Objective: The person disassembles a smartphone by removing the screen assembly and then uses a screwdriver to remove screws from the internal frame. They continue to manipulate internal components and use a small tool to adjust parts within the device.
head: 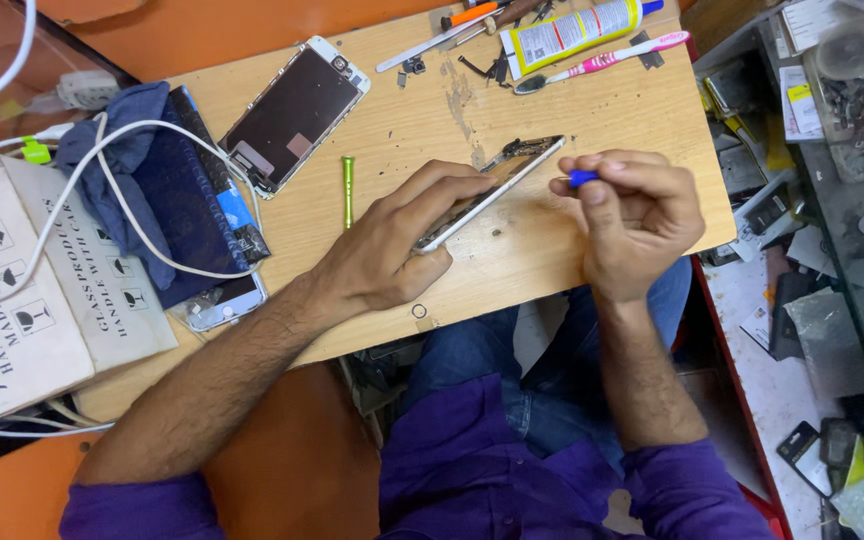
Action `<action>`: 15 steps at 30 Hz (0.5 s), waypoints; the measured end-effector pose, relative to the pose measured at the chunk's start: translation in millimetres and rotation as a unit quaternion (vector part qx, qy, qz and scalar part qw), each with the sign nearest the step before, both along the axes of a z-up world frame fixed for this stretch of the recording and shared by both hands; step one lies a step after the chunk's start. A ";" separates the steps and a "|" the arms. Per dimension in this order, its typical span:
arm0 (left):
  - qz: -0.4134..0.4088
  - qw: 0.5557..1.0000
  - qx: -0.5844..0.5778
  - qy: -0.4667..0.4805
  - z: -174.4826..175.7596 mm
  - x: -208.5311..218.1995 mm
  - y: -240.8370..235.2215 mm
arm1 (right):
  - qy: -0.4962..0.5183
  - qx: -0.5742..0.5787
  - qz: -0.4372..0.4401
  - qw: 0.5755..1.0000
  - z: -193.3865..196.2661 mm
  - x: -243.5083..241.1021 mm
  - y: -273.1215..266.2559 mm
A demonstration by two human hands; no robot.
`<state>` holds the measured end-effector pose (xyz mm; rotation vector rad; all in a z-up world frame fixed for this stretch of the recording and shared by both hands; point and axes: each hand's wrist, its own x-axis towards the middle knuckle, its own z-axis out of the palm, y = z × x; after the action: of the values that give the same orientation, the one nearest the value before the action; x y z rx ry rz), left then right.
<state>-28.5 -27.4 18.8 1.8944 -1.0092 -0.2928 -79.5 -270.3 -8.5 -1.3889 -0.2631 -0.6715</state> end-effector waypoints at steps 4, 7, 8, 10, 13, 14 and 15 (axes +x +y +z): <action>0.005 0.999 0.049 -0.002 -0.7 -2.1 -3.9 | 0.063 0.000 -0.013 0.998 9.5 -12.2 -9.0; 0.001 0.997 0.052 -0.049 -2.1 -6.0 -5.9 | 0.120 -0.145 -0.004 0.982 17.1 -17.8 -14.6; 0.001 0.996 0.059 -0.064 -2.3 -7.1 -6.7 | 0.117 -0.215 -0.012 0.970 20.0 -18.2 -15.9; 0.001 0.993 0.073 -0.094 -1.7 -9.3 -7.2 | 0.077 -0.357 -0.041 0.930 26.1 -17.6 -17.0; -0.001 0.990 0.084 -0.114 -0.4 -12.2 -6.6 | -0.005 -0.508 -0.041 0.861 35.9 -11.0 -20.5; -0.001 0.989 0.087 -0.122 -0.9 -12.6 -6.8 | -0.030 -0.544 -0.028 0.838 38.8 -9.5 -22.6; -0.001 0.987 0.090 -0.130 -1.9 -12.0 -7.6 | -0.053 -0.572 -0.031 0.818 41.1 -7.9 -24.7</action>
<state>-40.5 -35.0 16.9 2.1358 -1.1905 -0.1422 -87.3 -295.0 32.7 -2.5214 -0.8038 -0.6530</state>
